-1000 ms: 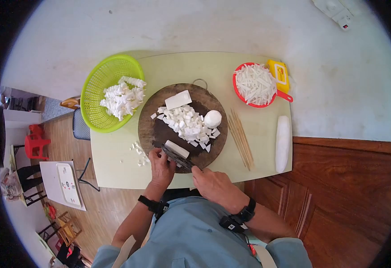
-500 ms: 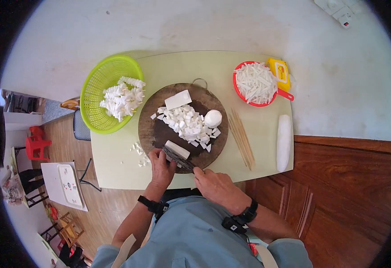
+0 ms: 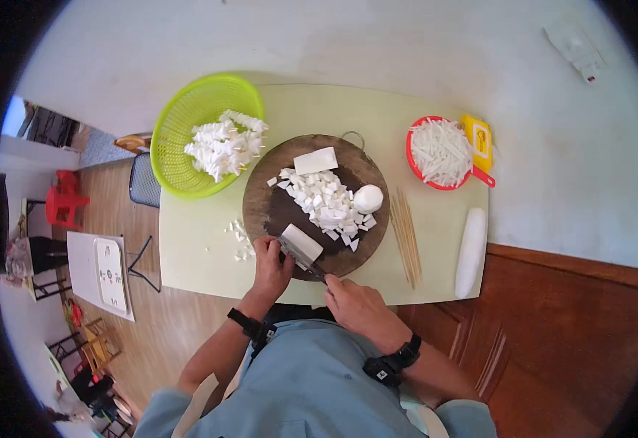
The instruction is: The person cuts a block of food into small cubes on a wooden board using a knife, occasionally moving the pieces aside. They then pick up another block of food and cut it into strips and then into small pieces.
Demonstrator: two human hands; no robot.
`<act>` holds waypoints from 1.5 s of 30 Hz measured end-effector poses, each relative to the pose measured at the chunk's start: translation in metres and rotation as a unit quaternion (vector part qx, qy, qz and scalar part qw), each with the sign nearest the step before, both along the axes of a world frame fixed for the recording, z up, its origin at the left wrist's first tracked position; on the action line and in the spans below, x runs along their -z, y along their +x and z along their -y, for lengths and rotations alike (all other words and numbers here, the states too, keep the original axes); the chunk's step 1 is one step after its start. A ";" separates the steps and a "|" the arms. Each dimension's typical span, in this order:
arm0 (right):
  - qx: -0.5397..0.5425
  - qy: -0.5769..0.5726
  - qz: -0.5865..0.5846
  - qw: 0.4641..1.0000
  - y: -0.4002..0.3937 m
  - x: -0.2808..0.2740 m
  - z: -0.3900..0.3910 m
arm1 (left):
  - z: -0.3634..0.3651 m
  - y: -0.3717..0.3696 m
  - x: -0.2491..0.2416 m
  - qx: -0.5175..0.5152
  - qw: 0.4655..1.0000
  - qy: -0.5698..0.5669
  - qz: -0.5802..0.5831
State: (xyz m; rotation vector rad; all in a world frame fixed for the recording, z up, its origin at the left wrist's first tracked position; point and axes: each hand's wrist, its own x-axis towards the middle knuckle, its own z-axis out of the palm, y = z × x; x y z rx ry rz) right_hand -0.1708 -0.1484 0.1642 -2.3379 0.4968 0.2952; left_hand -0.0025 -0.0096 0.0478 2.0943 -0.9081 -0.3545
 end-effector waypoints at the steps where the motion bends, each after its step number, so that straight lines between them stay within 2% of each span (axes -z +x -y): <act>1: 0.003 0.000 0.000 1.000 0.001 -0.001 0.000 | 0.000 0.000 -0.001 -0.009 1.000 -0.001 0.000; 6: -0.004 -0.008 0.029 1.000 0.001 0.002 -0.001 | 0.001 -0.001 -0.002 -0.020 1.000 -0.003 0.004; 14: -0.012 -0.011 -0.038 0.999 0.009 -0.007 0.000 | -0.003 -0.008 0.001 -0.047 0.999 -0.019 0.015; 17: -0.015 -0.010 -0.049 0.999 0.010 -0.007 0.000 | -0.007 -0.012 -0.001 -0.063 0.998 0.012 0.018; 19: -0.013 -0.012 -0.036 0.999 0.010 -0.007 -0.002 | -0.006 -0.013 -0.003 -0.061 0.995 0.023 -0.072; 22: -0.012 -0.016 -0.021 1.000 0.011 -0.007 -0.002 | -0.006 -0.013 -0.003 -0.069 0.991 0.012 -0.110; 26: -0.021 -0.020 -0.021 0.999 0.013 -0.008 -0.001 | -0.005 -0.015 -0.003 -0.087 0.987 -0.006 -0.137; 35: -0.031 -0.012 -0.084 0.996 0.032 -0.018 0.001 | 0.000 -0.012 -0.013 -0.090 0.976 0.035 -0.195; 41: -0.032 0.000 -0.088 0.996 0.036 -0.003 0.003 | 0.003 -0.013 -0.014 -0.092 0.976 0.055 -0.189; 45: -0.013 -0.001 -0.065 0.998 0.025 0.035 0.003 | 0.005 -0.011 -0.012 -0.093 0.975 0.064 -0.191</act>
